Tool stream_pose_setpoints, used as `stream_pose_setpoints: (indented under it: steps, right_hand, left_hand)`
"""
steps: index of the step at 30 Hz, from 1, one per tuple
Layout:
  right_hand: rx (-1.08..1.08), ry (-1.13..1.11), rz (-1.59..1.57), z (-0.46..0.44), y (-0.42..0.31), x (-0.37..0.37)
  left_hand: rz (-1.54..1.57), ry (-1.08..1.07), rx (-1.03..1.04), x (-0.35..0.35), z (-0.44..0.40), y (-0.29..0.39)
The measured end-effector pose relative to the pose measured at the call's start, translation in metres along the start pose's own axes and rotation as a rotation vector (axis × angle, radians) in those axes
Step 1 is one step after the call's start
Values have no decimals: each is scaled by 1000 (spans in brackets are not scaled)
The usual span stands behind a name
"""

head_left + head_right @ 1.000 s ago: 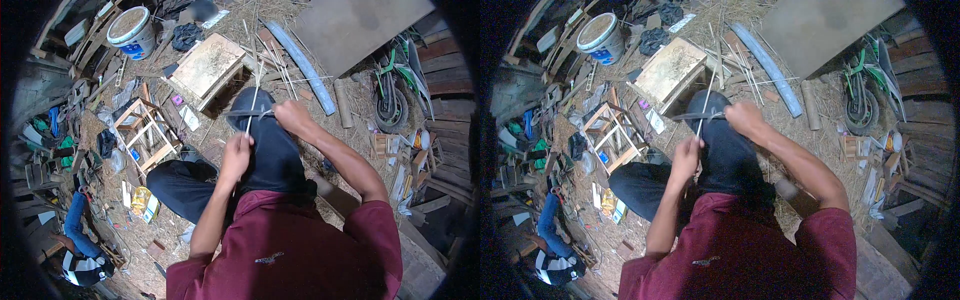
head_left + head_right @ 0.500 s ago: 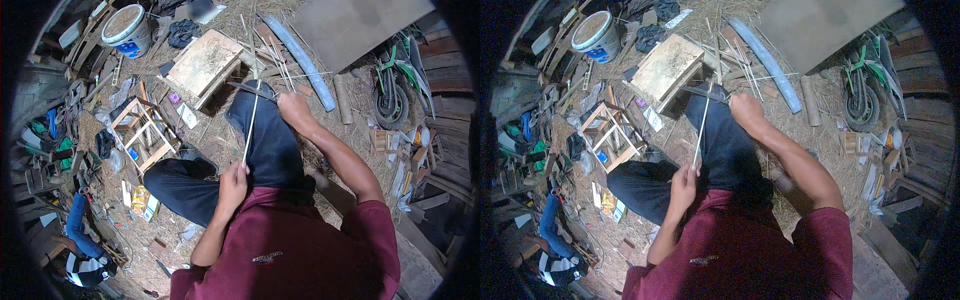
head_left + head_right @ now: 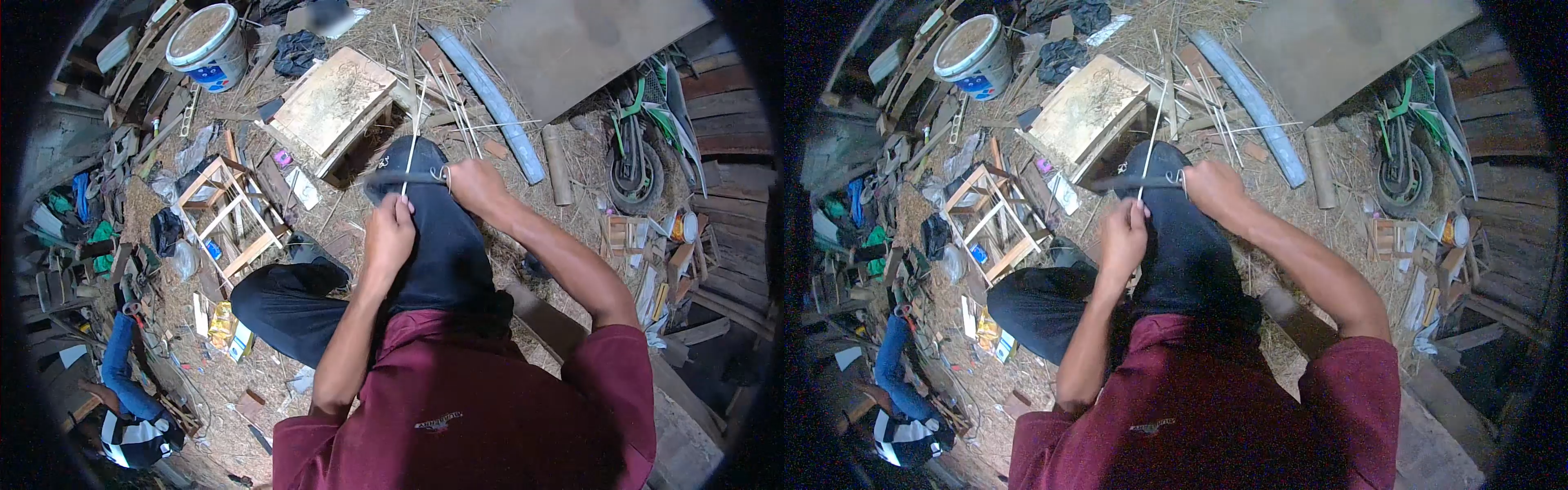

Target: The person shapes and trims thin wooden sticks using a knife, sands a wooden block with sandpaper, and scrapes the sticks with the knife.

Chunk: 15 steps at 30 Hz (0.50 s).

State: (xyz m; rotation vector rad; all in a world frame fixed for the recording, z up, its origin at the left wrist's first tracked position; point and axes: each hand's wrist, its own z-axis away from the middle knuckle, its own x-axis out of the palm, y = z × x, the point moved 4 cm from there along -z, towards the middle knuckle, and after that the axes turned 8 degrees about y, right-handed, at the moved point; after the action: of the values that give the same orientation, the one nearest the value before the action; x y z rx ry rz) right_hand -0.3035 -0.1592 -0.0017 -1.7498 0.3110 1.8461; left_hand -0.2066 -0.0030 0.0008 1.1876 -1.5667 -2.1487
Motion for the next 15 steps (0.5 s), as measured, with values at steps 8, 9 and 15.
stream_pose_setpoints:
  steps: [8, 9, 15]
  right_hand:
    - [139, 90, 2, -2, 16, 10]
    - [134, 94, 19, 0, 13, 12]
    - [249, 247, -95, 0, 33, 17]
  left_hand:
    - [88, -128, -225, -64, 110, -37]
    - [98, -134, -267, -72, 111, -30]
    - [53, -116, -303, -103, 150, -47]
